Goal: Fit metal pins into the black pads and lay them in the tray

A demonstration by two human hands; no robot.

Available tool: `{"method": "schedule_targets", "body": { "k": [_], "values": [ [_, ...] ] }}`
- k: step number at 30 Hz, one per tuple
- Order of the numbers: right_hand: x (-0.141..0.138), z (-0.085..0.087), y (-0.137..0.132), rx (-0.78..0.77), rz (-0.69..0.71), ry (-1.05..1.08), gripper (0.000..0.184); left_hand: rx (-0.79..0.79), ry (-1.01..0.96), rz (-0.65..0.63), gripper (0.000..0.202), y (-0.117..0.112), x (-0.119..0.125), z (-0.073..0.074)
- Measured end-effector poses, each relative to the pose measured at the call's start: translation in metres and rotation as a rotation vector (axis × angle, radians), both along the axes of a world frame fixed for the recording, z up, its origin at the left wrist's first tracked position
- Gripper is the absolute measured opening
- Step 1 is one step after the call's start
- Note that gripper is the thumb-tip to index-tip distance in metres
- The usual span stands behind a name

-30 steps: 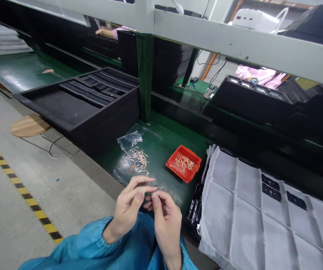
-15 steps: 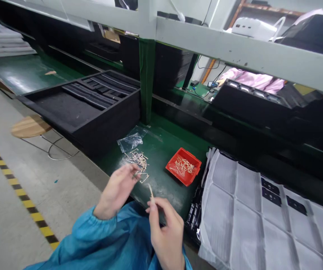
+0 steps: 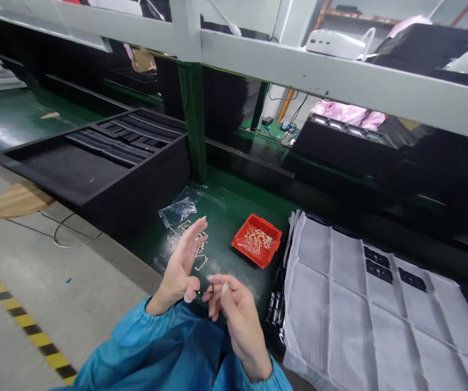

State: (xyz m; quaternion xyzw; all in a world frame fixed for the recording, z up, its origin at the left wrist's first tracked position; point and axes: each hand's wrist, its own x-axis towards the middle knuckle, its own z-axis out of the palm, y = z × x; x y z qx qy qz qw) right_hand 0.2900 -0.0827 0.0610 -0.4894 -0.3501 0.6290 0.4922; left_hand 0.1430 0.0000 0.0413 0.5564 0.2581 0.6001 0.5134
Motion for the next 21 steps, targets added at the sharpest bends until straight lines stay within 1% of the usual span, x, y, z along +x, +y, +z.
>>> {"method": "schedule_targets", "body": {
  "k": [2, 4, 6, 7, 8, 9, 10, 11, 12, 13, 14, 15, 16, 17, 18, 19, 21],
  "values": [
    [-0.006, 0.005, -0.005, -0.030, 0.052, 0.102, 0.061, 0.023, 0.058, -0.067, 0.124, -0.004, -0.002, -0.005],
    [-0.007, 0.003, -0.007, -0.048, 0.062, 0.164, 0.056, 0.045, 0.106, -0.117, 0.126, -0.006, -0.011, -0.009],
    [-0.002, -0.007, -0.007, -0.049, 0.022, 0.197, 0.057, 0.074, 0.158, -0.186, 0.124, 0.000, -0.016, -0.008],
    [0.001, -0.014, -0.007, -0.045, -0.015, 0.204, 0.057, 0.092, 0.189, -0.233, 0.115, 0.007, -0.013, -0.005],
    [0.004, -0.023, -0.008, -0.040, -0.058, 0.206, 0.057, 0.112, 0.226, -0.289, 0.103, 0.017, -0.002, 0.001],
    [0.008, -0.034, -0.009, -0.036, -0.098, 0.204, 0.056, 0.137, 0.272, -0.354, 0.093, 0.029, 0.017, 0.008],
    [0.011, -0.045, -0.011, -0.034, -0.132, 0.198, 0.055, 0.166, 0.326, -0.422, 0.085, 0.041, 0.045, 0.019],
    [0.013, -0.056, -0.013, -0.036, -0.155, 0.189, 0.052, 0.200, 0.393, -0.492, 0.079, 0.051, 0.082, 0.031],
    [0.014, -0.067, -0.015, -0.043, -0.166, 0.175, 0.047, 0.246, 0.471, -0.563, 0.066, 0.059, 0.125, 0.044],
    [0.014, -0.076, -0.018, -0.052, -0.171, 0.157, 0.040, 0.296, 0.559, -0.626, 0.047, 0.063, 0.171, 0.057],
    [0.014, -0.083, -0.021, -0.063, -0.167, 0.135, 0.034, 0.343, 0.650, -0.660, 0.034, 0.063, 0.217, 0.070],
    [0.013, -0.089, -0.024, -0.074, -0.160, 0.112, 0.030, 0.383, 0.740, -0.662, 0.029, 0.061, 0.260, 0.081],
    [0.013, -0.092, -0.027, -0.084, -0.152, 0.087, 0.029, 0.411, 0.826, -0.633, 0.030, 0.055, 0.298, 0.090],
    [0.013, -0.094, -0.030, -0.091, -0.146, 0.062, 0.031, 0.432, 0.903, -0.590, 0.032, 0.049, 0.328, 0.097],
    [0.014, -0.095, -0.034, -0.097, -0.143, 0.038, 0.033, 0.450, 0.972, -0.545, 0.035, 0.041, 0.352, 0.101],
    [0.016, -0.095, -0.038, -0.100, -0.142, 0.015, 0.034, 0.467, 1.033, -0.502, 0.037, 0.034, 0.368, 0.102],
    [0.021, -0.096, -0.047, -0.103, -0.148, -0.019, 0.034, 0.505, 1.128, -0.444, 0.038, 0.021, 0.385, 0.098]
  ]
}}
